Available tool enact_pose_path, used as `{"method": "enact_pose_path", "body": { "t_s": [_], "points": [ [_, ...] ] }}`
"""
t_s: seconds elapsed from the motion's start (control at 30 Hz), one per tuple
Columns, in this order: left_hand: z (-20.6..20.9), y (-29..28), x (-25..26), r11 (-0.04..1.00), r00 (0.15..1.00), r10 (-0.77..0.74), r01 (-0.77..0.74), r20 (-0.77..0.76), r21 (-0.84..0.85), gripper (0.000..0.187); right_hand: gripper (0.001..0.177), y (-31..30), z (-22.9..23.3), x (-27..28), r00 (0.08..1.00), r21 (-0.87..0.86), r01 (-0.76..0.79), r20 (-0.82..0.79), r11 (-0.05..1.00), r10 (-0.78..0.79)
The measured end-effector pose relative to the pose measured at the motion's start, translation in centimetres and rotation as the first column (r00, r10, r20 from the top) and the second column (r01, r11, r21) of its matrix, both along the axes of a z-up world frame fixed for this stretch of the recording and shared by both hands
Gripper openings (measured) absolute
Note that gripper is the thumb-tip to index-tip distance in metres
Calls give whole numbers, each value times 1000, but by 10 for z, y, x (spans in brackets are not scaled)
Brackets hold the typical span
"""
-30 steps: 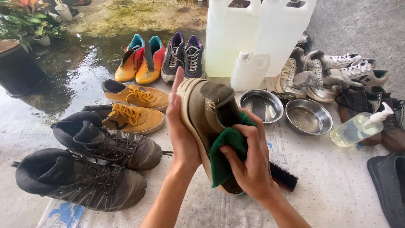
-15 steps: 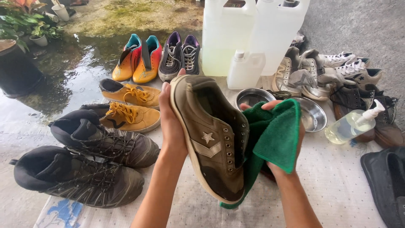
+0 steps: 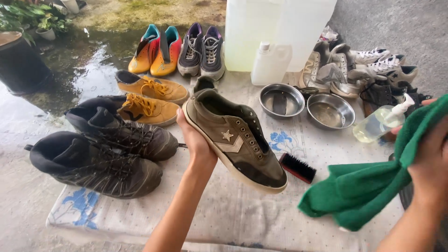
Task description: Cleaning the tongue and upper part of a shoe using a cloth and a small brush
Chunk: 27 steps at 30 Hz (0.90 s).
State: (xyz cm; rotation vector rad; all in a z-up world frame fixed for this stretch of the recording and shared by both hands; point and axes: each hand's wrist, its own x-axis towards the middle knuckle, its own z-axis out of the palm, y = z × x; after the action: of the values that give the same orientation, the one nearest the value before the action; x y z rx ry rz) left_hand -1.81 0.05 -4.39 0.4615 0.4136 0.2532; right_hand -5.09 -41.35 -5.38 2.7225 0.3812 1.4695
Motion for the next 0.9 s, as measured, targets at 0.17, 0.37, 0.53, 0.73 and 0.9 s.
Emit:
{"method": "enact_pose_path", "body": {
  "t_s": [0.17, 0.37, 0.53, 0.73, 0.9],
  "points": [
    [-51, -9, -18, 995, 960, 85, -95, -267, -24, 68, 27, -12, -41, 20, 881, 163, 185, -464, 969, -91],
    [-83, -16, -33, 995, 948, 96, -104, -304, -8, 73, 74, 73, -81, -17, 741, 166, 42, -666, 985, 81],
    [-102, -33, -26, 990, 946, 141, -140, -291, 23, 83, 107, 171, -95, -52, 400, 650, -120, -660, 750, 636],
    [-39, -20, -73, 961, 993, 30, 3, -115, 276, 61, 96, 181, -125, -38, 611, 610, -145, -565, 779, 555],
    [-83, 42, -73, 25, 939, -326, -107, 109, 994, 58, 72, 154, -128, -32, 688, 457, -368, -452, 810, 568]
  ]
}}
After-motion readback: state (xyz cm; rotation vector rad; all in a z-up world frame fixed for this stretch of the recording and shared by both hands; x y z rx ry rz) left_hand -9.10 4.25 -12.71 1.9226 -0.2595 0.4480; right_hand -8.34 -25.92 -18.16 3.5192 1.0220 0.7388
